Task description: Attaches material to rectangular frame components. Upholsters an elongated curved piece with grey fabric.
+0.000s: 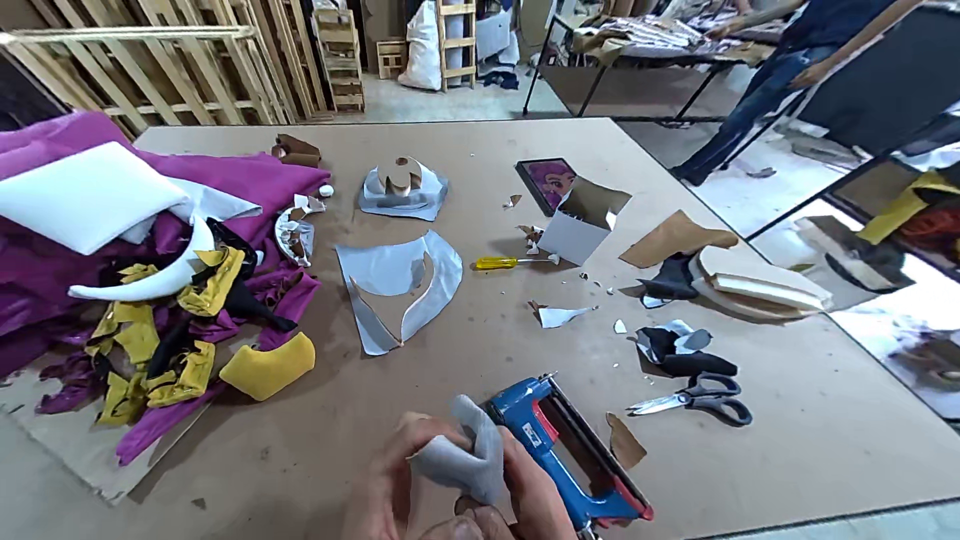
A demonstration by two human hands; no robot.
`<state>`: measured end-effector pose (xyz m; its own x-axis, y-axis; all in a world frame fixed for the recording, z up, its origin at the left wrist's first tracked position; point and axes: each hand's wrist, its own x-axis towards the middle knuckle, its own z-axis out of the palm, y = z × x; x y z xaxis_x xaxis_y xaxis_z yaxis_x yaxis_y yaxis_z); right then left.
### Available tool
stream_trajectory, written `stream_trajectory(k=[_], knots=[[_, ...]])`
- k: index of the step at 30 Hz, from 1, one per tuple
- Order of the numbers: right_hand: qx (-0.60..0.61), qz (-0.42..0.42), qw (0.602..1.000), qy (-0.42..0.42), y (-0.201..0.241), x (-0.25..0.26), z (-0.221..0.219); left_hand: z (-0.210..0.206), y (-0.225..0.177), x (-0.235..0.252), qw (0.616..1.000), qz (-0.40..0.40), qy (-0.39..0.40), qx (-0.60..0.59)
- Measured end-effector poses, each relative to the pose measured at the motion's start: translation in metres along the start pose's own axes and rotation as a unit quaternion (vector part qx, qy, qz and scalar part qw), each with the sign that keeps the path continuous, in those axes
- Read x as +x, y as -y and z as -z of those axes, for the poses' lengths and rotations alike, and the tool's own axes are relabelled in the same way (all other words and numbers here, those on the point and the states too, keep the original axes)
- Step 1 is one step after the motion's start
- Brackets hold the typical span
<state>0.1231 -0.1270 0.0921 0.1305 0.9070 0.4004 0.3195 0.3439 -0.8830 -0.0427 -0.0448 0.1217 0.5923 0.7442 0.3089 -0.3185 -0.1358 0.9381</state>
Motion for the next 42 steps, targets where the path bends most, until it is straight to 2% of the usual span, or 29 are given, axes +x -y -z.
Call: stream_trajectory(k=[3, 5, 7, 8, 10, 13, 16, 20, 27, 30, 34, 37, 39, 42], knots=[[-0.009, -0.009, 1.000, 0.002, 0.004, -0.002, 0.000, -0.005, -0.001, 0.000, 0.999, -0.015, -0.035, 0.018], [0.043, -0.029, 0.999, 0.003, 0.010, -0.003, -0.001, -0.009, 0.002, 0.001, 0.998, -0.044, -0.040, -0.031], [0.069, -0.036, 0.997, 0.002, 0.016, -0.002, -0.002, -0.014, 0.003, 0.000, 0.993, -0.040, -0.036, -0.109], [0.049, -0.030, 0.998, -0.004, 0.017, -0.001, -0.002, -0.014, 0.002, -0.001, 0.992, -0.028, -0.038, -0.116], [-0.029, -0.010, 0.999, -0.016, 0.015, 0.001, 0.003, -0.012, -0.004, -0.003, 0.997, 0.005, -0.048, -0.060], [-0.108, -0.008, 0.994, -0.016, 0.018, 0.004, 0.006, -0.018, -0.017, 0.001, 0.991, 0.071, -0.107, -0.024], [-0.025, -0.054, 0.998, -0.014, 0.024, 0.005, 0.001, -0.026, -0.021, 0.006, 0.968, 0.122, -0.162, -0.149], [0.146, -0.107, 0.983, -0.018, 0.027, 0.005, -0.009, -0.030, -0.012, 0.010, 0.958, 0.095, -0.204, -0.180], [0.127, -0.101, 0.983, -0.083, 0.011, 0.007, -0.025, -0.031, -0.005, 0.020, 0.925, 0.174, -0.250, -0.229], [0.211, -0.147, 0.955, -0.148, -0.007, 0.013, -0.039, -0.030, 0.004, 0.025, 0.915, 0.199, -0.267, -0.227], [0.365, -0.219, 0.863, -0.272, -0.007, 0.035, -0.066, -0.023, 0.030, 0.029, 0.947, 0.186, -0.244, -0.097], [0.455, -0.255, 0.794, -0.313, -0.022, 0.053, -0.080, -0.015, 0.053, 0.026, 0.963, 0.120, -0.229, 0.079], [0.475, -0.301, 0.775, -0.288, -0.041, 0.060, -0.087, -0.001, 0.078, 0.023, 0.951, 0.064, -0.229, 0.196], [0.373, -0.445, 0.798, -0.163, -0.063, 0.051, -0.078, 0.017, 0.114, 0.005, 0.932, 0.046, -0.201, 0.298]])
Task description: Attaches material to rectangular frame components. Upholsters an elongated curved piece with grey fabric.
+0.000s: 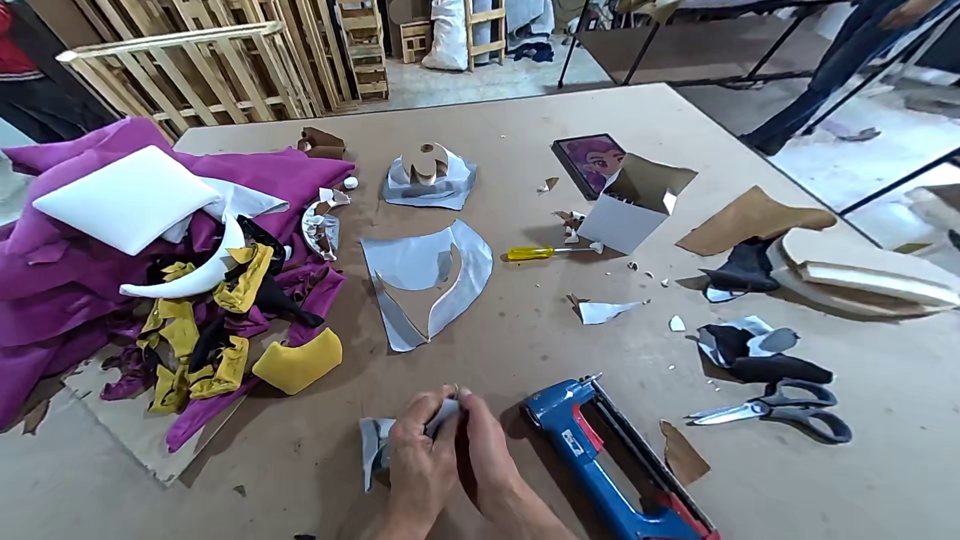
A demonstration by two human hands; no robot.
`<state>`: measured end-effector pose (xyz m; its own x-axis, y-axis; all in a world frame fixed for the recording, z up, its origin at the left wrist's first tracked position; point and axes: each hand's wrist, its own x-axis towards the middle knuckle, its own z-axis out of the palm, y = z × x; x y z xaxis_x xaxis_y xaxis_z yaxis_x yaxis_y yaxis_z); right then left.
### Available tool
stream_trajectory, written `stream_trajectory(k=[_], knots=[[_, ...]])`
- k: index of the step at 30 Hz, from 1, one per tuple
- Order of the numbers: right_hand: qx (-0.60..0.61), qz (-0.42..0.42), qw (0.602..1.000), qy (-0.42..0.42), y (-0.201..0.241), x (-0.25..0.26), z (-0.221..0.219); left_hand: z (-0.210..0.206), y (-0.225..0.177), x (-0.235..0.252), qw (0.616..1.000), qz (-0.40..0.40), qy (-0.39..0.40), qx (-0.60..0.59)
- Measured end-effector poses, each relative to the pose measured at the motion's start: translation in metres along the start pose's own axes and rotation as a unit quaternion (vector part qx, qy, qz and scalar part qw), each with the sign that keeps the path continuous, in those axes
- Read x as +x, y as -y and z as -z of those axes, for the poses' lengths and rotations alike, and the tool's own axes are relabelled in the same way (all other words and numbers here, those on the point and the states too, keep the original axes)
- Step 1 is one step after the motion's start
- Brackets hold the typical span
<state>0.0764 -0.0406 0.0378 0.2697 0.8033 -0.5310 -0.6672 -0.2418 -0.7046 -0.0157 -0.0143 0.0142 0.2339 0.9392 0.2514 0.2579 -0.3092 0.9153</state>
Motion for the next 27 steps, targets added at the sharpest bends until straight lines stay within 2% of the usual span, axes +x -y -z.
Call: stream_trajectory(k=[1, 3, 4, 6, 8, 11, 12, 15, 17, 19, 22, 25, 27], knots=[[-0.047, -0.030, 0.998, 0.008, 0.001, -0.002, 0.012, -0.001, 0.009, -0.007, 1.000, -0.019, 0.016, 0.011], [-0.083, -0.006, 0.996, 0.015, -0.002, -0.012, 0.043, 0.000, 0.008, -0.021, 0.998, -0.033, 0.055, -0.011], [-0.095, 0.045, 0.993, 0.062, -0.003, -0.018, 0.063, 0.001, -0.002, -0.023, 0.996, -0.019, 0.072, -0.047], [-0.158, 0.168, 0.957, 0.179, 0.003, -0.027, 0.087, 0.004, -0.034, -0.015, 0.987, 0.041, 0.076, -0.139], [-0.264, 0.234, 0.914, 0.201, 0.020, -0.049, 0.075, 0.008, -0.061, -0.002, 0.964, 0.100, 0.058, -0.239], [-0.369, 0.288, 0.872, 0.145, 0.038, -0.061, 0.052, 0.012, -0.086, 0.013, 0.930, 0.131, 0.062, -0.337], [-0.385, 0.309, 0.859, 0.138, 0.042, -0.061, 0.049, 0.016, -0.093, 0.015, 0.934, 0.115, 0.072, -0.330], [-0.409, 0.365, 0.825, 0.136, 0.055, -0.061, 0.048, 0.032, -0.112, 0.025, 0.972, 0.015, 0.110, -0.206], [-0.420, 0.381, 0.813, 0.135, 0.060, -0.065, 0.049, 0.037, -0.123, 0.030, 0.982, -0.021, 0.121, -0.145], [-0.419, 0.382, 0.813, 0.135, 0.063, -0.068, 0.047, 0.037, -0.125, 0.031, 0.984, -0.048, 0.117, -0.122], [-0.356, 0.353, 0.853, 0.147, 0.061, -0.075, 0.046, 0.037, -0.125, 0.027, 0.985, -0.042, 0.119, -0.121], [-0.299, 0.357, 0.870, 0.162, 0.053, -0.076, 0.047, 0.032, -0.125, 0.016, 0.971, 0.023, 0.120, -0.205], [-0.239, 0.366, 0.879, 0.190, 0.054, -0.069, 0.052, 0.035, -0.123, 0.016, 0.952, 0.023, 0.153, -0.265]])
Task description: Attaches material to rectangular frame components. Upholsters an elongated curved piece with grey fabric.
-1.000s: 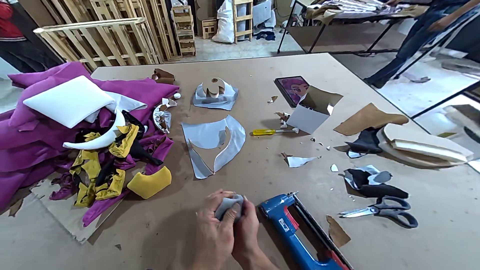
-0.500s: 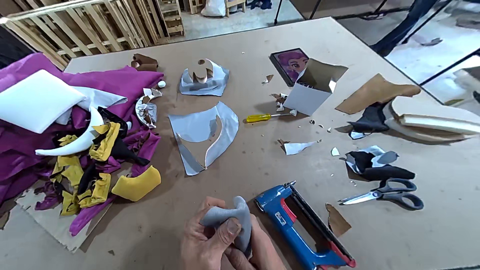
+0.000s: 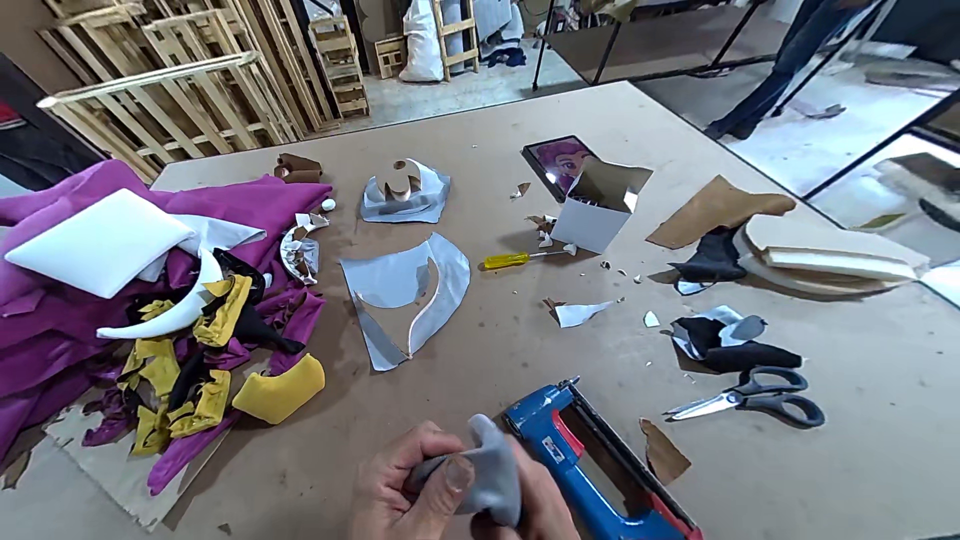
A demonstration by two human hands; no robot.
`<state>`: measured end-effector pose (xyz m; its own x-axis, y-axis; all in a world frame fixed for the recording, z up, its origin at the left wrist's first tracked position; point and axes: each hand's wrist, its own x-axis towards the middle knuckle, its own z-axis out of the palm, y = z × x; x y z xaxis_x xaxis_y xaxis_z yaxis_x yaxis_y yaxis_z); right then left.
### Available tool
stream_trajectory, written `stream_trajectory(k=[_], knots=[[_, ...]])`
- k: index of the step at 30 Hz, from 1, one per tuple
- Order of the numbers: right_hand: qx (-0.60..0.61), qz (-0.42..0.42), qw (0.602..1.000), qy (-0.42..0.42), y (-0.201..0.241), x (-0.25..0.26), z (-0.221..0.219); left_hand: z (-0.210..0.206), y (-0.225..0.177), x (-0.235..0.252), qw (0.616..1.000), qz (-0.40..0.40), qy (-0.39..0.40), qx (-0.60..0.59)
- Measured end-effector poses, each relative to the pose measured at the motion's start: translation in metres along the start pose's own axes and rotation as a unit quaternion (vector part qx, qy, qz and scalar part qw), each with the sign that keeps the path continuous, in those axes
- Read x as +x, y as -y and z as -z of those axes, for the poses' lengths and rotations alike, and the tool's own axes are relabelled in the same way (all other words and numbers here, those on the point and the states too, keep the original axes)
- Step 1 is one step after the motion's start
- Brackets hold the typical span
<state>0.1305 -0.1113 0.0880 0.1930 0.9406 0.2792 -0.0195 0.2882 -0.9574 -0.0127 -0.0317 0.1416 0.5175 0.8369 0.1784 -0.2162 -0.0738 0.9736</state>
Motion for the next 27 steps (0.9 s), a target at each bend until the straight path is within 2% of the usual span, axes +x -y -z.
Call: stream_trajectory(k=[2, 4, 7, 9, 10, 12, 14, 16, 18, 20, 21, 23, 25, 27], knots=[[0.201, -0.031, 0.979, 0.010, 0.000, 0.005, 0.008, 0.007, 0.000, 0.000, 0.999, -0.029, 0.021, -0.015], [0.352, -0.068, 0.934, 0.008, 0.002, 0.011, 0.016, 0.011, 0.003, 0.002, 0.997, -0.060, -0.025, 0.050], [0.375, -0.121, 0.916, -0.072, 0.004, 0.007, 0.015, 0.015, 0.010, -0.001, 0.989, -0.051, -0.086, 0.110], [0.301, -0.133, 0.937, -0.113, 0.015, 0.003, 0.007, 0.015, 0.013, -0.010, 0.989, -0.033, -0.086, 0.113], [0.254, -0.120, 0.955, -0.098, 0.015, 0.000, 0.006, 0.015, 0.014, -0.016, 0.989, -0.030, -0.086, 0.119], [0.123, -0.041, 0.991, -0.043, 0.007, 0.000, 0.008, 0.017, 0.013, -0.028, 0.986, -0.027, -0.094, 0.134], [-0.065, 0.090, 0.993, -0.037, -0.004, 0.008, 0.012, 0.022, 0.009, -0.036, 0.989, 0.000, -0.096, 0.111], [-0.218, 0.215, 0.950, -0.055, -0.009, 0.018, 0.016, 0.024, 0.005, -0.041, 0.993, 0.093, -0.078, -0.009], [-0.314, 0.310, 0.895, -0.065, -0.011, 0.025, 0.018, 0.023, -0.003, -0.041, 0.957, 0.228, -0.043, -0.171], [-0.373, 0.373, 0.848, -0.048, -0.009, 0.029, 0.019, 0.022, -0.009, -0.041, 0.926, 0.274, -0.012, -0.259], [-0.389, 0.394, 0.831, -0.044, -0.009, 0.030, 0.018, 0.022, -0.010, -0.040, 0.929, 0.263, 0.012, -0.259], [-0.413, 0.411, 0.811, -0.054, -0.009, 0.031, 0.016, 0.020, -0.016, -0.035, 0.958, 0.227, 0.044, -0.169], [-0.426, 0.415, 0.800, -0.084, -0.008, 0.034, 0.012, 0.017, -0.021, -0.032, 0.972, 0.214, 0.039, -0.095], [-0.433, 0.416, 0.792, -0.108, -0.009, 0.036, 0.008, 0.017, -0.020, -0.031, 0.970, 0.224, 0.028, -0.093]])
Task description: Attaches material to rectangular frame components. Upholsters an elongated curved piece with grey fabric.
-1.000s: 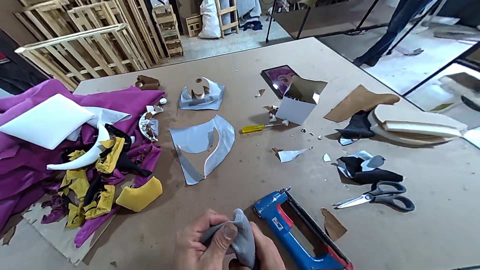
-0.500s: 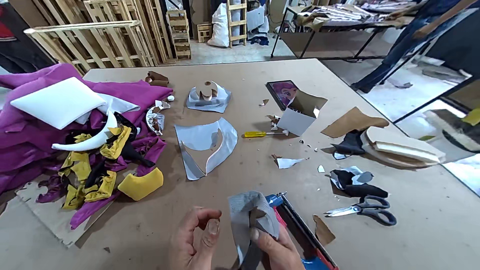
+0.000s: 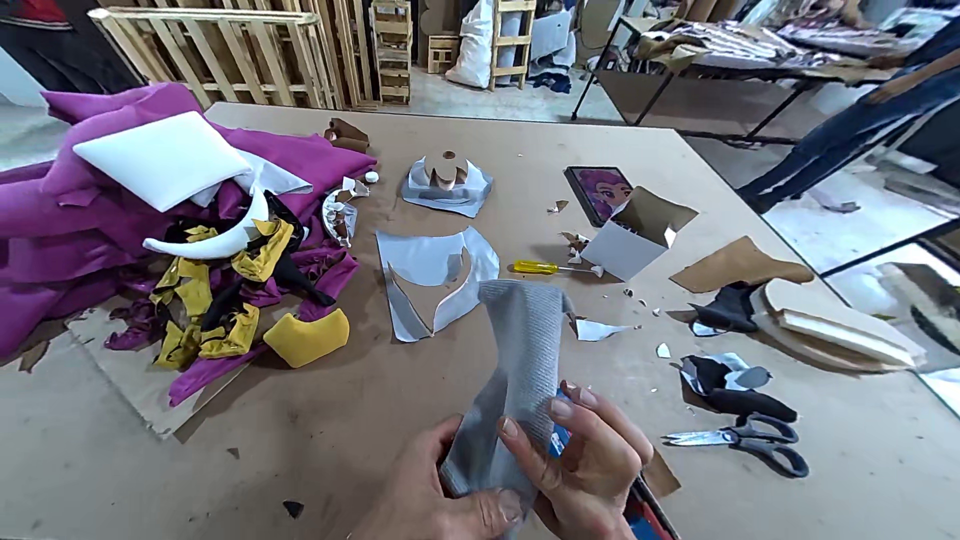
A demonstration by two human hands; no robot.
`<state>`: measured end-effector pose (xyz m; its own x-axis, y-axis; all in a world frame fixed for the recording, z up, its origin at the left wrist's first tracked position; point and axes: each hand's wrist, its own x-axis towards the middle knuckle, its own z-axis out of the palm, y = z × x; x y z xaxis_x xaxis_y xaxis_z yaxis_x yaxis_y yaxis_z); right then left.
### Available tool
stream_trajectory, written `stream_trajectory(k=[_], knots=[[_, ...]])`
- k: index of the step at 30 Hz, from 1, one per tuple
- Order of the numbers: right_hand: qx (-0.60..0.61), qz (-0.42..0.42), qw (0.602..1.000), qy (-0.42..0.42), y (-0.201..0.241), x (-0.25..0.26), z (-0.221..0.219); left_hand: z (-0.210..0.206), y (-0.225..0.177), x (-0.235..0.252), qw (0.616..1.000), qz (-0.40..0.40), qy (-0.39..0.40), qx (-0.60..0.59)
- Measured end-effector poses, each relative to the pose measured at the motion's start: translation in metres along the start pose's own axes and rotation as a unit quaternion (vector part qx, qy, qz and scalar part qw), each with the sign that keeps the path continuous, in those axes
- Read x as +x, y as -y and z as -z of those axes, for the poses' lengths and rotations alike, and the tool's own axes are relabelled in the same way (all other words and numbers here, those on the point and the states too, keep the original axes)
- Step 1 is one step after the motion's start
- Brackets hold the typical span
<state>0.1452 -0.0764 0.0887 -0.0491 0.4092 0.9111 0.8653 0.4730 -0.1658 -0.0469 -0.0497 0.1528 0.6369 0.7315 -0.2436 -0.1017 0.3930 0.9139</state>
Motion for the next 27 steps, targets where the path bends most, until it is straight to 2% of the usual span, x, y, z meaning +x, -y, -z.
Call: stream_trajectory(k=[4, 6, 7, 8, 10, 11, 12, 13, 14, 16, 17, 20, 21, 23, 25, 27], knots=[[-0.018, -0.001, 1.000, -0.011, 0.001, 0.000, -0.008, 0.001, 0.003, 0.001, 0.997, 0.023, -0.014, -0.076], [0.006, -0.074, 0.997, 0.010, 0.002, 0.000, -0.008, -0.002, 0.005, 0.003, 0.996, -0.006, -0.074, -0.056], [0.051, -0.152, 0.987, 0.022, 0.002, -0.001, -0.006, -0.001, 0.009, 0.006, 0.992, -0.053, -0.117, 0.016], [0.142, -0.245, 0.958, 0.035, 0.001, 0.001, -0.002, 0.002, 0.017, 0.010, 0.970, -0.122, -0.158, 0.138], [0.387, -0.401, 0.830, 0.027, -0.002, 0.008, 0.003, 0.009, 0.034, 0.023, 0.865, -0.258, -0.216, 0.373], [0.463, -0.445, 0.766, 0.002, 0.001, 0.012, 0.003, 0.009, 0.040, 0.026, 0.818, -0.298, -0.223, 0.440], [0.502, -0.475, 0.722, -0.039, 0.006, 0.016, 0.001, 0.006, 0.047, 0.028, 0.787, -0.327, -0.223, 0.473], [0.515, -0.498, 0.692, -0.096, 0.013, 0.022, -0.003, 0.003, 0.051, 0.028, 0.775, -0.344, -0.221, 0.483], [0.516, -0.512, 0.669, -0.154, 0.017, 0.028, -0.007, 0.000, 0.052, 0.029, 0.776, -0.353, -0.217, 0.476], [0.569, -0.485, 0.626, -0.221, 0.015, 0.034, -0.012, -0.003, 0.046, 0.029, 0.787, -0.353, -0.197, 0.467], [0.618, -0.454, 0.596, -0.237, 0.011, 0.035, -0.013, -0.005, 0.042, 0.030, 0.772, -0.361, -0.196, 0.484], [0.707, -0.392, 0.541, -0.230, 0.004, 0.032, -0.014, -0.013, 0.038, 0.031, 0.682, -0.405, -0.216, 0.570], [0.721, -0.382, 0.532, -0.227, 0.002, 0.030, -0.013, -0.015, 0.041, 0.032, 0.659, -0.422, -0.219, 0.583], [0.732, -0.366, 0.528, -0.227, 0.000, 0.029, -0.013, -0.014, 0.046, 0.035, 0.645, -0.448, -0.227, 0.576], [0.720, -0.359, 0.555, -0.212, -0.001, 0.031, -0.013, -0.012, 0.043, 0.036, 0.662, -0.435, -0.227, 0.567], [0.668, -0.380, 0.616, -0.175, 0.002, 0.033, -0.014, -0.012, 0.034, 0.038, 0.711, -0.391, -0.198, 0.550]])
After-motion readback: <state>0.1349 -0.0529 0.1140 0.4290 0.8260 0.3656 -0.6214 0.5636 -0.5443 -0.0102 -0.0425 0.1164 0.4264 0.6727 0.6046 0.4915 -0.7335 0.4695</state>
